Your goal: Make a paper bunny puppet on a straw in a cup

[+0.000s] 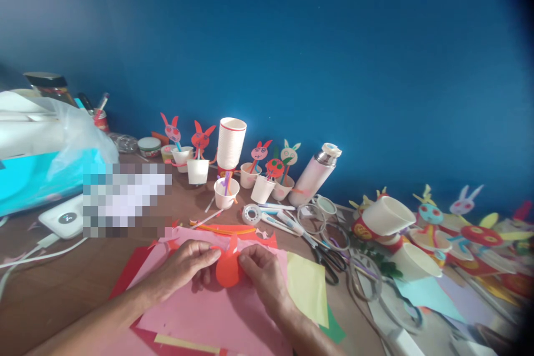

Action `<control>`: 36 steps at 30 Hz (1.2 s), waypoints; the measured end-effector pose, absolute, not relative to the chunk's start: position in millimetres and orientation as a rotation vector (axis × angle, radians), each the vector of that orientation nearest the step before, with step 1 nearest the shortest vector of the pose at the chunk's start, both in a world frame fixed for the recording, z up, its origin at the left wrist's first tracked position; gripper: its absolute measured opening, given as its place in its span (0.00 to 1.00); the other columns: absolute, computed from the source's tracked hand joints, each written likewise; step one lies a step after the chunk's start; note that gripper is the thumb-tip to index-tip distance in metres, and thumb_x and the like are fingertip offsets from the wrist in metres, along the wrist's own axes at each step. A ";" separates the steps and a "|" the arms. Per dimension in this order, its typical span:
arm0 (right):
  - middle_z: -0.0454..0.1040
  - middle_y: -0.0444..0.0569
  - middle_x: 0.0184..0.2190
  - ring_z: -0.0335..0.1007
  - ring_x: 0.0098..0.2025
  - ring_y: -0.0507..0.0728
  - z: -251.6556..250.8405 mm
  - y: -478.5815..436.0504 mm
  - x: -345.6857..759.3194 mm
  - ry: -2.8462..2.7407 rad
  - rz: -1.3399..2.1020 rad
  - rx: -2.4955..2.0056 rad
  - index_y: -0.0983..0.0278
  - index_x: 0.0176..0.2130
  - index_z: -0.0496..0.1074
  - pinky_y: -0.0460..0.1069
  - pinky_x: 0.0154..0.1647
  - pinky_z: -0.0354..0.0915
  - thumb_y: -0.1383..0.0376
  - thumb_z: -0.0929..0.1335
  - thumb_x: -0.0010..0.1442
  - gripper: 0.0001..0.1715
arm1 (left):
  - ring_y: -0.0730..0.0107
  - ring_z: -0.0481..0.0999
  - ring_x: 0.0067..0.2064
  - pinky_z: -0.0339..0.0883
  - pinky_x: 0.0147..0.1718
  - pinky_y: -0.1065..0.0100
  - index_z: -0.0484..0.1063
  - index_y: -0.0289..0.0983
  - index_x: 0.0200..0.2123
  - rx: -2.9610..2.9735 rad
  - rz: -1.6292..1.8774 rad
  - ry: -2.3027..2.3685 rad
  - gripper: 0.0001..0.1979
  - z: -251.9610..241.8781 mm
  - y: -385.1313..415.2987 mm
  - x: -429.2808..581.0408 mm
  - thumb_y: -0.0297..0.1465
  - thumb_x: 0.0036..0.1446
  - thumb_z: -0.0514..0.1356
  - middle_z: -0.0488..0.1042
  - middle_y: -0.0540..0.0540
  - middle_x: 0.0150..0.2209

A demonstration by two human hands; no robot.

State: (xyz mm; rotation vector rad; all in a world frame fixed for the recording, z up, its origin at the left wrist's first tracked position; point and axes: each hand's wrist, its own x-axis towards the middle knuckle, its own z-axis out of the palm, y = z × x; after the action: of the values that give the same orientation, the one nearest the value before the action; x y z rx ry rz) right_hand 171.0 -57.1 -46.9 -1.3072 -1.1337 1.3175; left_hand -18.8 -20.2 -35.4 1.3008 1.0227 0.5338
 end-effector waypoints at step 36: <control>0.72 0.48 0.34 0.64 0.34 0.57 -64.0 -65.9 169.9 -2.516 0.010 -1.116 0.64 0.36 0.66 0.51 0.35 0.61 0.72 0.66 0.55 0.07 | 0.73 0.49 0.22 0.41 0.21 0.68 0.44 0.39 0.19 2.154 0.263 1.307 0.17 -40.0 -19.3 -25.1 0.32 0.57 0.49 0.47 0.56 0.18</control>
State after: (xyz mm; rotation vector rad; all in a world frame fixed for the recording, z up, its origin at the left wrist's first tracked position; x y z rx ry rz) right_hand 169.9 -65.9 -64.0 -1.1160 -2.5162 0.0101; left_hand -25.1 -19.3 -40.0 2.1536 1.3066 0.2626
